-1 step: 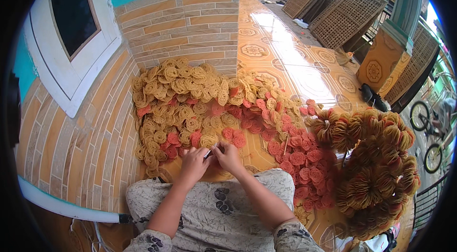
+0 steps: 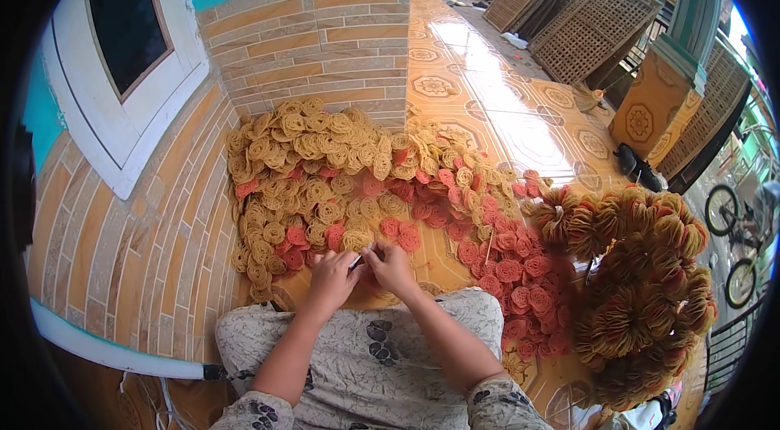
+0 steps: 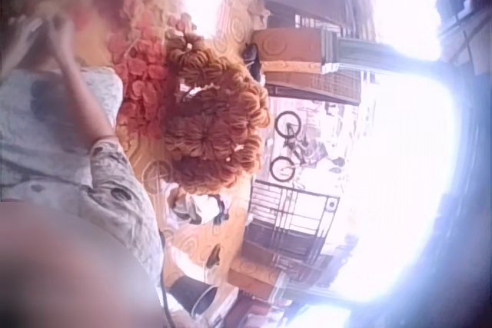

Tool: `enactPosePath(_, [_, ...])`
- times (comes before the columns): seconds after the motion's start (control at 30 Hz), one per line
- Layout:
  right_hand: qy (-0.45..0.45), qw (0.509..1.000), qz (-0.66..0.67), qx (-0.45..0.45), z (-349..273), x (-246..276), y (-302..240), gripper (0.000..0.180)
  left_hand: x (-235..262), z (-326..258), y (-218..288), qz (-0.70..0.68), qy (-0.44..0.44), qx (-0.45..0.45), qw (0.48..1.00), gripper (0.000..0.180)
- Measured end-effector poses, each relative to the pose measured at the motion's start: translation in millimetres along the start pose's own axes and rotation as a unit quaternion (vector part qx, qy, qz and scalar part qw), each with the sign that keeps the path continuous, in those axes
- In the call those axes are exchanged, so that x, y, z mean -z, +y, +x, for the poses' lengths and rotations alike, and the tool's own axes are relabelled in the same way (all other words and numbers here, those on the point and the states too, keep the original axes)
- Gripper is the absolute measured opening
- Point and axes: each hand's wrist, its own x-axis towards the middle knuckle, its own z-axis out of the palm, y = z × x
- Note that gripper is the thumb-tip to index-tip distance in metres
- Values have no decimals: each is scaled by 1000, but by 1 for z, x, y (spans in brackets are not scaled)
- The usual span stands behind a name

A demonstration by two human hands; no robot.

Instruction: The person sits on a tiled floor and repeatedly picks up small circular craft pieces, threads them onto a thin stick, and places the assembled units into a growing pile. The person handles both yellow and red circular items and uses a thin stick to assemble them.

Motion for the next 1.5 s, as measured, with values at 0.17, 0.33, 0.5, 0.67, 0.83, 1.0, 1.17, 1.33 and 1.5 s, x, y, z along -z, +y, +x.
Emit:
enactPosePath(0.17, [-12, 1000, 19, -9, 1, 3, -6, 25, -4, 7, 0, -53, 63, 4, 997, 16])
enactPosePath(0.33, [14, 999, -14, 46, 7, 9, 13, 29, -10, -3, -7, -22, 87, -6, 996, 22])
enactPosePath(0.5, [21, 981, -161, -107, 19, 32, 50, 25, -24, -26, -10, -28, -95, 61, 993, 20])
enactPosePath(0.67, [-229, 883, -397, -100, 46, 59, 66, 26, -35, -31, -20, -39, -208, 152, 965, 24])
enactPosePath(0.83, [-52, 969, -34, -240, 42, 63, 53, 23, -46, -22, -16, -282, 68, -9, 957, 17])
enactPosePath(1.0, [-6, 973, 37, -228, 32, 57, 40, 20, -45, -24, -21, -685, -18, 235, 690, 22])
enactPosePath(1.17, [22, 981, -49, -188, 28, 63, 36, 21, -53, -23, -26, -729, -129, 256, 621, 23])
enactPosePath(1.33, [-27, 964, -130, -229, 27, 72, 48, 24, -65, -30, -21, -487, -158, 71, 856, 31])
enactPosePath(1.5, [-34, 950, -203, -235, 33, 68, 69, 25, -63, -39, -21, -442, -205, 96, 868, 30])
